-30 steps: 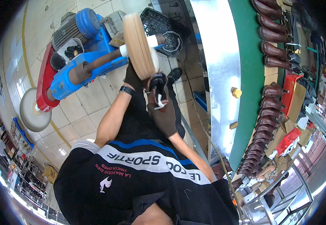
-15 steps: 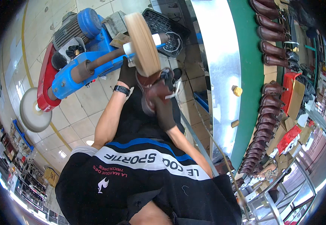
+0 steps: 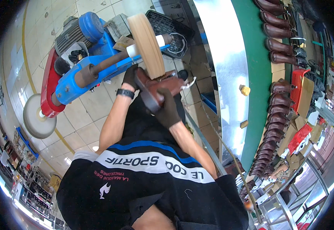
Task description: Polishing and finishing leather boots using a motorized buffing wheel in a factory setting.
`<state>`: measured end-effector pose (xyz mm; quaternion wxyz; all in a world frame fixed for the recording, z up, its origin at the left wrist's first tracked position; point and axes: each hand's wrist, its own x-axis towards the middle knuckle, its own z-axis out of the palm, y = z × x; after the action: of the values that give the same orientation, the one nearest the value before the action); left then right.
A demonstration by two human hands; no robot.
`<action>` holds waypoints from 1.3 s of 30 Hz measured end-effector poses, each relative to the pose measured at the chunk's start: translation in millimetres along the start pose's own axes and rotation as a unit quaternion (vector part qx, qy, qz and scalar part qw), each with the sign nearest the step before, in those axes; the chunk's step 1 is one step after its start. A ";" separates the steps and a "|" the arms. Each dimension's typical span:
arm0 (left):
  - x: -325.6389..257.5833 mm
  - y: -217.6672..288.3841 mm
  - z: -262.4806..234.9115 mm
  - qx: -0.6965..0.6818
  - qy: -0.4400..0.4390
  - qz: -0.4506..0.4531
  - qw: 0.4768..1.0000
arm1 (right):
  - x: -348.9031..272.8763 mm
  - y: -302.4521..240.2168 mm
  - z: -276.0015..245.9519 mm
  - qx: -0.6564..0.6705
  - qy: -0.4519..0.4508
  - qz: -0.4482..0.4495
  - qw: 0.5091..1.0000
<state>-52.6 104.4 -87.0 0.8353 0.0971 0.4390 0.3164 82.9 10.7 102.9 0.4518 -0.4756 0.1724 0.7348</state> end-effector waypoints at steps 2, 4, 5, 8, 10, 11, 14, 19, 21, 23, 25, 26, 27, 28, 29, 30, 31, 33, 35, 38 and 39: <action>-23.2 6.7 15.3 -0.122 0.120 -0.086 0.982 | -25.2 8.9 4.0 -0.090 -0.022 -0.096 0.991; -44.9 22.2 16.6 -0.123 0.128 0.006 0.984 | -24.2 3.6 8.8 -0.075 -0.025 -0.017 0.997; -55.4 35.0 26.0 -0.129 0.137 0.032 0.982 | -21.7 3.6 6.2 -0.072 -0.020 -0.022 0.997; -91.1 73.8 65.8 -0.057 0.193 0.040 0.979 | -23.3 -2.9 18.8 -0.059 -0.049 0.011 0.997; -83.3 69.2 55.8 -0.021 0.239 0.042 0.970 | -20.3 -0.6 13.6 0.010 -0.105 0.063 0.992; -82.1 64.5 36.5 -0.022 0.241 0.043 0.969 | -16.7 1.4 14.0 0.009 -0.106 0.065 0.992; -85.7 67.8 38.8 0.090 0.270 0.051 0.957 | -12.1 -1.6 16.7 0.011 -0.101 0.108 0.989; -77.2 67.2 59.2 0.145 0.337 0.038 0.929 | -8.4 -14.5 3.2 0.067 -0.149 0.140 0.977; -63.0 60.1 62.0 0.097 0.363 0.017 0.927 | -4.1 -22.4 0.8 0.111 -0.138 0.169 0.970; -51.8 52.4 60.5 0.062 0.359 -0.015 0.931 | -5.2 -29.1 -1.8 0.103 -0.137 0.169 0.970; -57.7 53.6 73.6 0.069 0.349 -0.015 0.934 | -7.7 -32.2 -6.7 0.087 -0.120 0.148 0.978; -61.3 54.3 80.8 0.074 0.341 -0.012 0.937 | -11.0 -32.6 -8.1 0.089 -0.121 0.150 0.977; -62.1 52.8 82.0 0.075 0.345 -0.010 0.935 | -15.6 -32.0 -6.6 0.072 -0.112 0.129 0.983; -62.8 51.2 83.3 0.052 0.345 -0.013 0.937 | -19.6 -31.6 -5.4 0.055 -0.103 0.108 0.987; -63.3 49.1 85.2 0.028 0.344 -0.016 0.938 | -22.4 -32.4 -4.8 0.055 -0.106 0.112 0.986; -73.8 53.1 98.6 0.072 0.332 0.012 0.941 | -25.0 -34.7 -4.8 0.025 -0.093 0.092 0.991; -72.1 48.3 90.2 0.072 0.333 0.014 0.940 | -26.3 -34.9 -4.5 -0.006 -0.080 0.071 0.994; -67.3 32.5 59.1 -0.090 0.271 0.047 0.957 | -24.3 -27.3 -4.1 0.009 -0.057 0.093 0.994; -84.1 37.9 57.8 -0.072 0.169 0.098 0.978 | -20.6 -14.3 -7.2 -0.061 -0.004 0.007 0.998; -97.2 44.7 53.5 -0.099 0.086 0.234 0.963 | -29.5 -9.9 -3.1 -0.210 -0.021 -0.077 0.974; -98.5 49.4 56.7 -0.098 0.085 0.235 0.963 | -30.4 -9.7 -5.5 -0.364 -0.054 -0.144 0.918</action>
<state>-70.3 89.0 34.8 0.7025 0.0874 0.4402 0.5524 98.1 -3.1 127.9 0.3566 -0.5869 -0.2021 0.6982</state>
